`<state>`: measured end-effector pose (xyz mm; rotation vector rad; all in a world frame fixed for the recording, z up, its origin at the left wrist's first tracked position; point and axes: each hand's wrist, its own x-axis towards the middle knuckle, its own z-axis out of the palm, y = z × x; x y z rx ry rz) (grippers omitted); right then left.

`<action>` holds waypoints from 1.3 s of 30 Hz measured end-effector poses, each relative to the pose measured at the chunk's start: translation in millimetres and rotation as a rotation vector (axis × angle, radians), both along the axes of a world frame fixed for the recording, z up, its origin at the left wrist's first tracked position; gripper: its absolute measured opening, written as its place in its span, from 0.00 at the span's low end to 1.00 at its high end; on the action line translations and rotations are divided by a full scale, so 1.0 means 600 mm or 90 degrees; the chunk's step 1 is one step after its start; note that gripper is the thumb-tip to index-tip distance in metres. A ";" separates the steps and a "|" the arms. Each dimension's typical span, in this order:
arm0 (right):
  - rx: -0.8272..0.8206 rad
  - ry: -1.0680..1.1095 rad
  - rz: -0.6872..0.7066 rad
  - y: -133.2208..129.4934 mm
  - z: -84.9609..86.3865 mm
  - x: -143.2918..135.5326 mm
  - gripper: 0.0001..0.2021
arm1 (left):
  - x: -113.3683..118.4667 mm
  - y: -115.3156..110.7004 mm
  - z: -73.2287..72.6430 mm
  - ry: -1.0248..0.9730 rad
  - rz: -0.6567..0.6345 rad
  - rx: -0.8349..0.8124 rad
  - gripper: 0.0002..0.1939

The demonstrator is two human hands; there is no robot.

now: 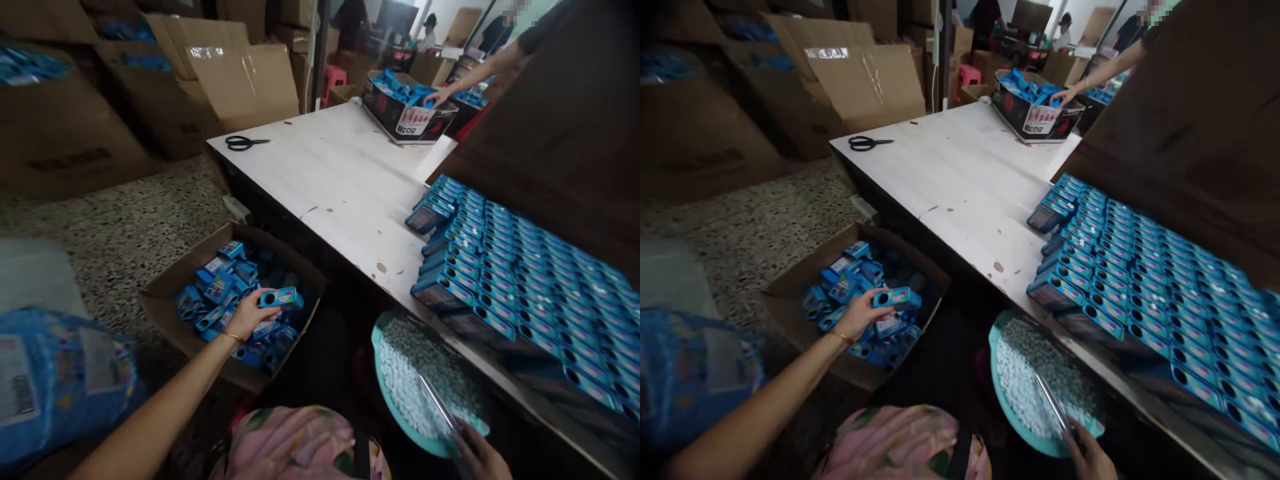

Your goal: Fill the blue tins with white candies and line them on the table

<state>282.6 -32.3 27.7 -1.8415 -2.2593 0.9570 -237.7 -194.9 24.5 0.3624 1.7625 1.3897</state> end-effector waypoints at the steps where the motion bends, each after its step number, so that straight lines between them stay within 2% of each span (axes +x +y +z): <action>1: 0.004 -0.001 0.013 0.005 -0.014 0.013 0.18 | 0.016 0.016 0.017 0.001 -0.023 0.017 0.30; 3: 0.030 -0.010 0.048 0.011 -0.032 0.030 0.20 | 0.053 0.048 0.047 0.045 -0.078 0.038 0.25; 5: 0.071 -0.040 0.083 0.013 -0.036 0.038 0.20 | 0.093 0.072 0.068 0.134 -0.134 0.055 0.21; 8: 0.130 -0.140 0.112 0.013 -0.016 0.039 0.18 | 0.148 0.097 0.082 0.239 -0.233 0.081 0.20; 10: 0.145 -0.230 0.119 0.014 0.002 0.041 0.17 | 0.180 0.117 0.082 0.240 -0.291 0.092 0.21; 12: 0.138 -0.285 0.136 0.016 0.012 0.038 0.17 | 0.211 0.143 0.073 0.167 -0.316 0.097 0.22; 14: 0.117 -0.301 0.124 0.020 0.007 0.022 0.16 | 0.247 0.175 0.057 0.016 -0.308 0.098 0.21; 17: 0.091 -0.221 0.082 0.031 -0.026 -0.033 0.16 | 0.312 0.226 0.022 -0.240 -0.288 0.106 0.17; 19: 0.055 -0.149 0.020 0.044 -0.054 -0.075 0.15 | 0.358 0.257 -0.001 -0.348 -0.292 0.101 0.15; 22: 0.036 -0.098 -0.019 0.062 -0.085 -0.113 0.16 | 0.414 0.291 -0.021 -0.413 -0.297 0.069 0.14; 25: 0.032 -0.050 -0.039 0.072 -0.096 -0.105 0.16 | 0.436 0.307 -0.020 -0.406 -0.303 0.069 0.16; 28: 0.039 0.008 -0.055 0.075 -0.090 -0.071 0.17 | 0.420 0.310 -0.001 -0.314 -0.344 0.092 0.18; 31: 0.061 0.106 -0.062 0.079 -0.068 -0.035 0.17 | 0.387 0.312 0.023 -0.065 -0.390 0.114 0.21; 34: 0.089 0.173 -0.026 0.082 -0.028 -0.009 0.16 | 0.366 0.319 0.038 0.205 -0.471 0.147 0.24; 39: 0.118 0.175 0.067 0.088 0.063 0.000 0.16 | 0.389 0.331 0.040 0.397 -0.629 0.190 0.23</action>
